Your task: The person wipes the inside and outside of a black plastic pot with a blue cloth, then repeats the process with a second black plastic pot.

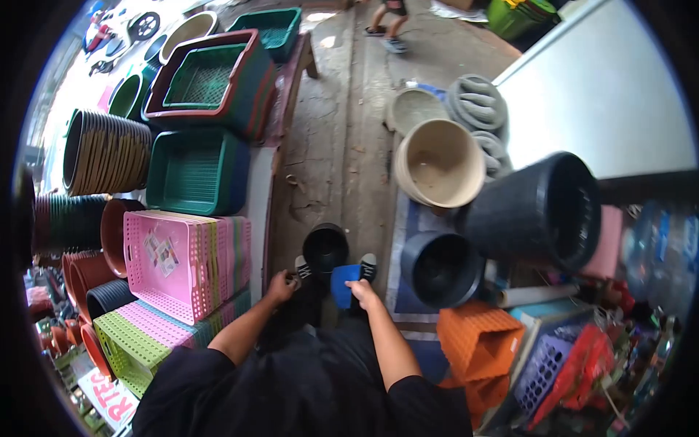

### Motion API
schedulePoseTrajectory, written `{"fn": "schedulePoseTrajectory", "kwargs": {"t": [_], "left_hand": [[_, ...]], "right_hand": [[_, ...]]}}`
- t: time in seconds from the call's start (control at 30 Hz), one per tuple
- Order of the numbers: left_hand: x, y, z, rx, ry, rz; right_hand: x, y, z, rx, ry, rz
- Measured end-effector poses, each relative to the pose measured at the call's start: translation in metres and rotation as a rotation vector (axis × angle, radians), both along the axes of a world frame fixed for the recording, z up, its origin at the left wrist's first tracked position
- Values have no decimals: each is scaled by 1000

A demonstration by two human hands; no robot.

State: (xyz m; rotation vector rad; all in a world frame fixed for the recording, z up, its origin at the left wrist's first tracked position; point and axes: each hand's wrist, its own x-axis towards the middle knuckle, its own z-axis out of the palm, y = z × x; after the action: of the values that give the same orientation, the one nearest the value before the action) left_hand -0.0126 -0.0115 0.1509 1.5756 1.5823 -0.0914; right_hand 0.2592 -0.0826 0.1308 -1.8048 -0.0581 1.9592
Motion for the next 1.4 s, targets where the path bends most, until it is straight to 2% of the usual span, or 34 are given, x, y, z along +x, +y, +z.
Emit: {"fn": "schedulePoseTrajectory", "kwargs": {"t": [0.07,0.13,0.2,0.23,0.37,0.43,0.47,0.53,0.63,0.73,0.87,0.97,1.03,1.17,1.23,1.37,1.4], "left_hand": [[-5,-3,-19,-147,-48,232],[-11,5,-43,-224,-85,242],[-13,6,-66,-266,-56,230],[-12,8,-85,-290,-49,241],[-15,-5,-181,-199,-99,273],[4,9,-191,-231,-263,389],[10,14,-193,-242,-265,397],[18,20,-197,-296,-189,483],[18,6,-231,-255,-247,542],[18,5,-242,-321,-201,560],[19,9,-243,-343,-230,589],[18,9,-239,-421,-303,696],[19,12,-235,-426,-319,696],[30,10,-228,-394,-302,736],[35,6,-223,-328,-226,746],[37,4,-193,-262,-221,732],[32,5,-185,-236,-248,728]], "right_hand": [[-10,8,-39,-79,-111,93],[-18,12,-81,-131,-150,126],[-26,-13,-176,-82,-254,181],[-27,1,-170,-102,-304,260],[-41,34,-183,23,-546,267],[-39,48,-197,-50,-429,251],[-42,46,-203,-61,-431,260],[-50,42,-219,48,-676,206],[-42,39,-234,54,-602,263],[-35,43,-240,-6,-501,152],[-27,47,-242,-50,-466,141],[-25,55,-230,-35,-401,168],[-28,59,-222,-110,-480,224],[-31,56,-219,-84,-525,254],[-40,54,-215,-95,-668,321],[-40,53,-171,0,-693,294],[-36,54,-156,66,-721,353]]}}
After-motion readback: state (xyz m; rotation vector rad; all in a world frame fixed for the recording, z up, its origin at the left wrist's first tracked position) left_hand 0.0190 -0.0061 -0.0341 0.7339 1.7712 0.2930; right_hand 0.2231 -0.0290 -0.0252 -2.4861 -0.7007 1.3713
